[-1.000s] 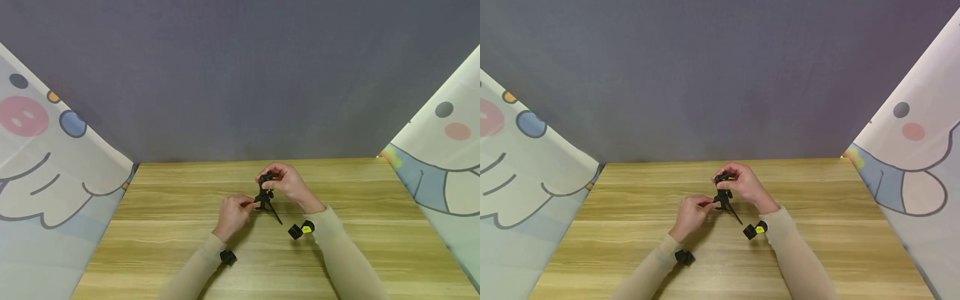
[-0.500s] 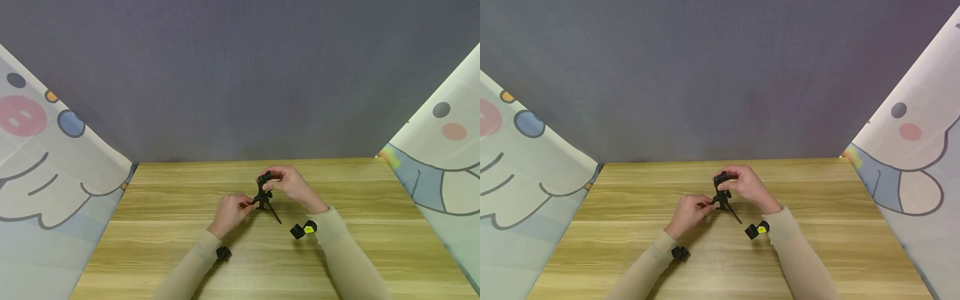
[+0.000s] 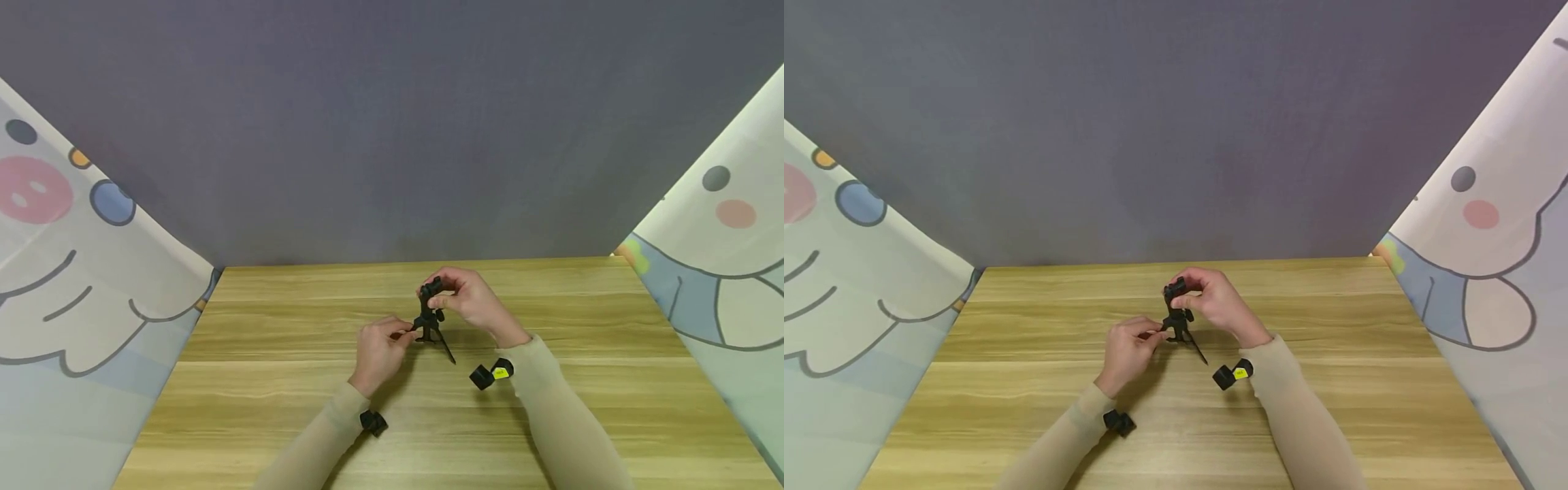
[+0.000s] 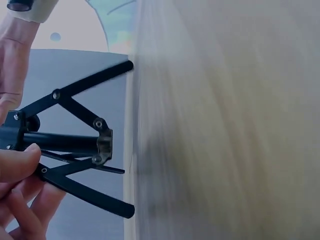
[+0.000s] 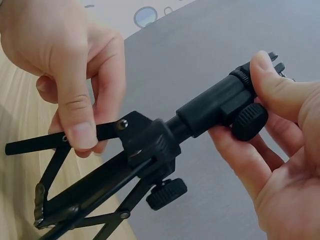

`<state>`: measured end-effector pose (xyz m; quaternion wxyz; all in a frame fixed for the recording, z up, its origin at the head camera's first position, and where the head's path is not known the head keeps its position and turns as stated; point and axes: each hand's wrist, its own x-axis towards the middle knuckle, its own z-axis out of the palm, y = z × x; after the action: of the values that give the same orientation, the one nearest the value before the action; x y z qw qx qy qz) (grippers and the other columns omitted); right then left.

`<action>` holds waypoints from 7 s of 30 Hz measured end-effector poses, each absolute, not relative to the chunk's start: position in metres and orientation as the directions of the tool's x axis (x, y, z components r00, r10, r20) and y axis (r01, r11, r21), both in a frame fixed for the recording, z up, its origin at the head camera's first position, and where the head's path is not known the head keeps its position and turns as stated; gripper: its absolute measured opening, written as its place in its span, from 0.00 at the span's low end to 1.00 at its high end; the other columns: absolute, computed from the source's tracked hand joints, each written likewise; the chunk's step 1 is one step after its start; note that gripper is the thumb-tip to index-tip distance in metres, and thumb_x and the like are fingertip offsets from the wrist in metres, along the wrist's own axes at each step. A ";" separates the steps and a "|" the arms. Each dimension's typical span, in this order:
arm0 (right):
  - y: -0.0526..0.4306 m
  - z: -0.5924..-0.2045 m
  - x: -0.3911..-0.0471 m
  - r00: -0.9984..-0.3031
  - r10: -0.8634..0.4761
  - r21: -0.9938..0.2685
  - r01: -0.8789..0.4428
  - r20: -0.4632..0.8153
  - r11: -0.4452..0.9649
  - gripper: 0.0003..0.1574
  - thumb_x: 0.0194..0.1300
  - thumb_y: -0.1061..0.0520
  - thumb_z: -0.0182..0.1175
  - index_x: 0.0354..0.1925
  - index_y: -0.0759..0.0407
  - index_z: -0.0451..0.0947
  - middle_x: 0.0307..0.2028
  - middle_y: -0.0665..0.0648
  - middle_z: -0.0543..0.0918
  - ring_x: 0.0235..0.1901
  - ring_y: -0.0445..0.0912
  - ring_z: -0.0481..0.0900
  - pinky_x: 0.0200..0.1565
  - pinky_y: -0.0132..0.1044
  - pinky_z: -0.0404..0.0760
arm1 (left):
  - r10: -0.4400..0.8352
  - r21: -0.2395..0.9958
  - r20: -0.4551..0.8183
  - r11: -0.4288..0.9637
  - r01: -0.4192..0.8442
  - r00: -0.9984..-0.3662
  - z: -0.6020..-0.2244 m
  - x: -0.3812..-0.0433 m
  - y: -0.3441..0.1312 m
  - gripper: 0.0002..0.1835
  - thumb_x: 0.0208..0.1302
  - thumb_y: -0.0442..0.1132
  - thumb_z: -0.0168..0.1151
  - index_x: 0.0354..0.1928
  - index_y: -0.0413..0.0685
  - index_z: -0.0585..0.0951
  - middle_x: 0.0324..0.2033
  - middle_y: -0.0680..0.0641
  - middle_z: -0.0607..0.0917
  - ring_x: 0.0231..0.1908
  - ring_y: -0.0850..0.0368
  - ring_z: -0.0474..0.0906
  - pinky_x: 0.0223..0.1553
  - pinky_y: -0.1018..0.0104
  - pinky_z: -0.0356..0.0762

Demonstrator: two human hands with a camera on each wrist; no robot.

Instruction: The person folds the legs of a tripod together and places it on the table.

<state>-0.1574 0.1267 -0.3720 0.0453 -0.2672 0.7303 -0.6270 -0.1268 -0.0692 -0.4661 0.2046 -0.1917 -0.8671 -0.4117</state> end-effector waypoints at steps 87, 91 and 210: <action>0.138 -0.397 -0.163 -0.752 -0.554 -0.932 -0.325 0.357 -0.159 0.25 0.59 0.67 0.63 0.54 0.70 0.73 0.50 0.62 0.80 0.49 0.54 0.78 0.46 0.45 0.79 | 0.533 0.864 0.252 0.253 0.436 -0.808 -0.468 -0.134 -0.100 0.10 0.58 0.45 0.66 0.39 0.47 0.84 0.35 0.59 0.83 0.36 0.63 0.79 0.34 0.66 0.80; 0.147 -0.401 -0.157 -0.810 -0.493 -0.946 -0.306 0.319 -0.110 0.33 0.58 0.69 0.63 0.61 0.66 0.68 0.54 0.63 0.76 0.53 0.53 0.75 0.49 0.49 0.77 | 0.530 0.839 0.278 0.272 0.471 -0.801 -0.466 -0.133 -0.100 0.09 0.59 0.43 0.66 0.38 0.47 0.84 0.34 0.59 0.83 0.35 0.64 0.79 0.33 0.68 0.80; 0.144 -0.472 -0.111 -0.948 -0.268 -0.812 -0.291 0.172 0.507 0.07 0.54 0.55 0.70 0.34 0.45 0.86 0.33 0.44 0.86 0.32 0.36 0.82 0.34 0.31 0.80 | 0.551 0.864 0.096 0.368 0.345 -0.829 -0.466 -0.139 -0.102 0.30 0.55 0.48 0.69 0.61 0.55 0.74 0.58 0.54 0.75 0.55 0.60 0.73 0.48 0.68 0.76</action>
<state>-0.1112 0.1437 -0.4722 -0.0119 -0.1610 0.8679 -0.4698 -0.1390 -0.1024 -0.4662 -0.1048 -0.2730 -0.8203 -0.4916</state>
